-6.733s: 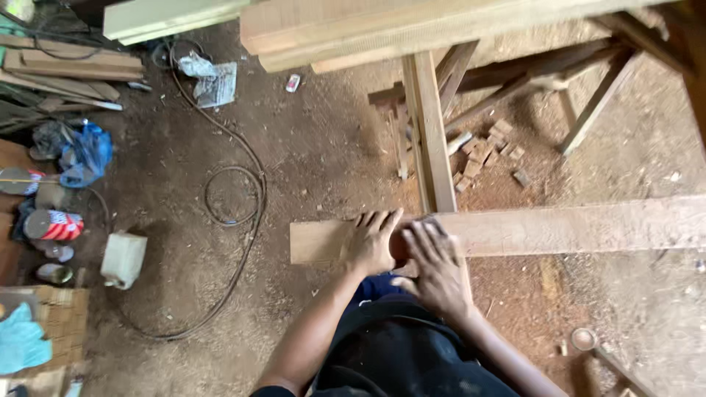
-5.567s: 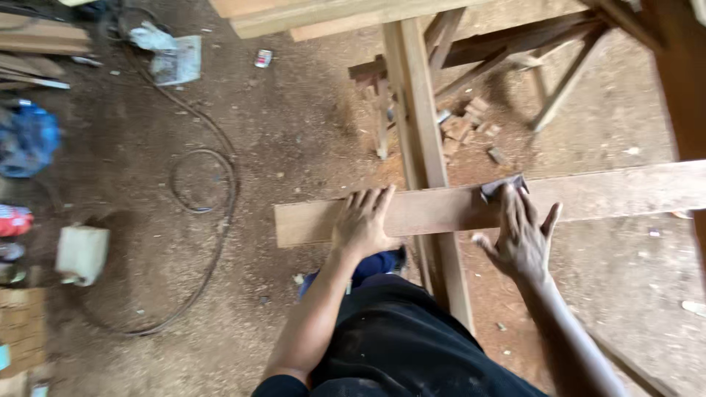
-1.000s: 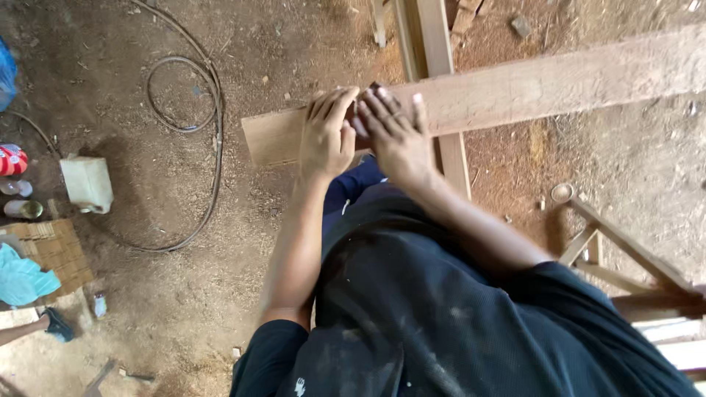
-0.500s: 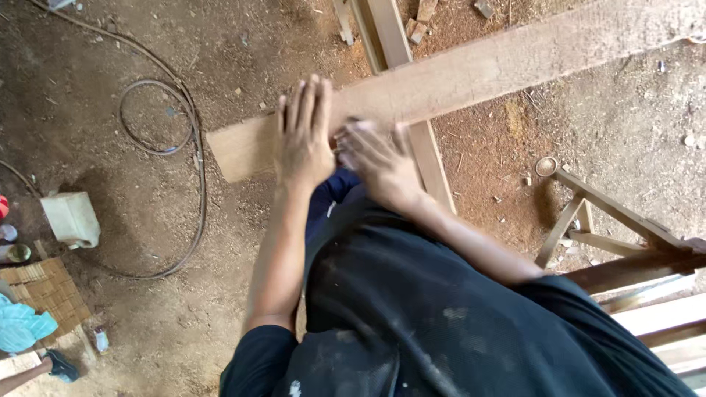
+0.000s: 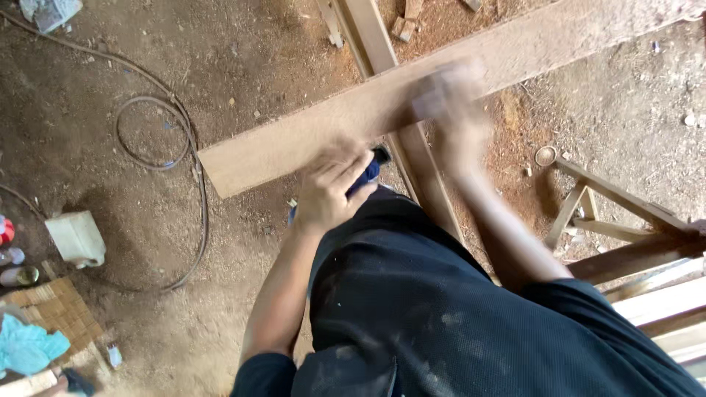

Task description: The person sands a wooden plank with sandpaper, rubbing the tool repeatedly across the top surface and side edges while holding the wood steady on a workbench.

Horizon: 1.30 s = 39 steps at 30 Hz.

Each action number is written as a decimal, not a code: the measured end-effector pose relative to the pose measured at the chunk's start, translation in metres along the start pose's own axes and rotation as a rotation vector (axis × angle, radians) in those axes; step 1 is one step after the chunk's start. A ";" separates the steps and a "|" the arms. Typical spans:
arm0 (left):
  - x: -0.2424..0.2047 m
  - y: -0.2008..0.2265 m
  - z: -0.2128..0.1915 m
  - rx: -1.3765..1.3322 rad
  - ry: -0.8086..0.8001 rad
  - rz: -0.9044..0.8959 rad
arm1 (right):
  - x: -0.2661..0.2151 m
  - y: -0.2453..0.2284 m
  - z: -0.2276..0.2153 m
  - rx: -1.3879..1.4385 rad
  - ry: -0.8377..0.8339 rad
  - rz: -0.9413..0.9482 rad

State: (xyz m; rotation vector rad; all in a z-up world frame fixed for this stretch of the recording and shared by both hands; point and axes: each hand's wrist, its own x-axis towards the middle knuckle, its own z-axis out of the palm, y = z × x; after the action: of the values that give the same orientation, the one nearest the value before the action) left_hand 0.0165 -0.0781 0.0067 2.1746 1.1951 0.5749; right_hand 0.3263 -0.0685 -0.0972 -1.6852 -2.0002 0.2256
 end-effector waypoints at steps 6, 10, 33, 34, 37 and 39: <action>-0.006 -0.036 -0.036 -0.206 0.262 -0.354 | 0.010 -0.091 -0.031 0.125 -0.226 -0.051; 0.002 -0.048 -0.100 0.675 0.235 -0.088 | 0.045 -0.100 -0.061 -0.525 0.011 -0.092; -0.078 -0.137 -0.050 -0.767 0.718 -0.677 | 0.097 -0.288 0.049 0.239 -0.320 -0.684; -0.080 -0.135 -0.054 -0.838 0.691 -0.646 | 0.098 -0.283 0.042 0.260 -0.357 -0.685; -0.083 -0.116 -0.063 -0.613 0.564 -0.947 | 0.091 -0.236 -0.032 0.382 -0.672 -0.351; -0.080 -0.105 -0.063 -0.666 0.509 -1.146 | 0.099 -0.202 -0.085 0.323 -0.783 -0.042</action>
State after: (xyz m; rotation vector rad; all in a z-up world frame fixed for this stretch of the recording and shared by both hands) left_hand -0.1263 -0.0846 -0.0243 0.5929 1.8832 0.8238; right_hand 0.1809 -0.0343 0.0916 -1.4578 -2.3362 1.2831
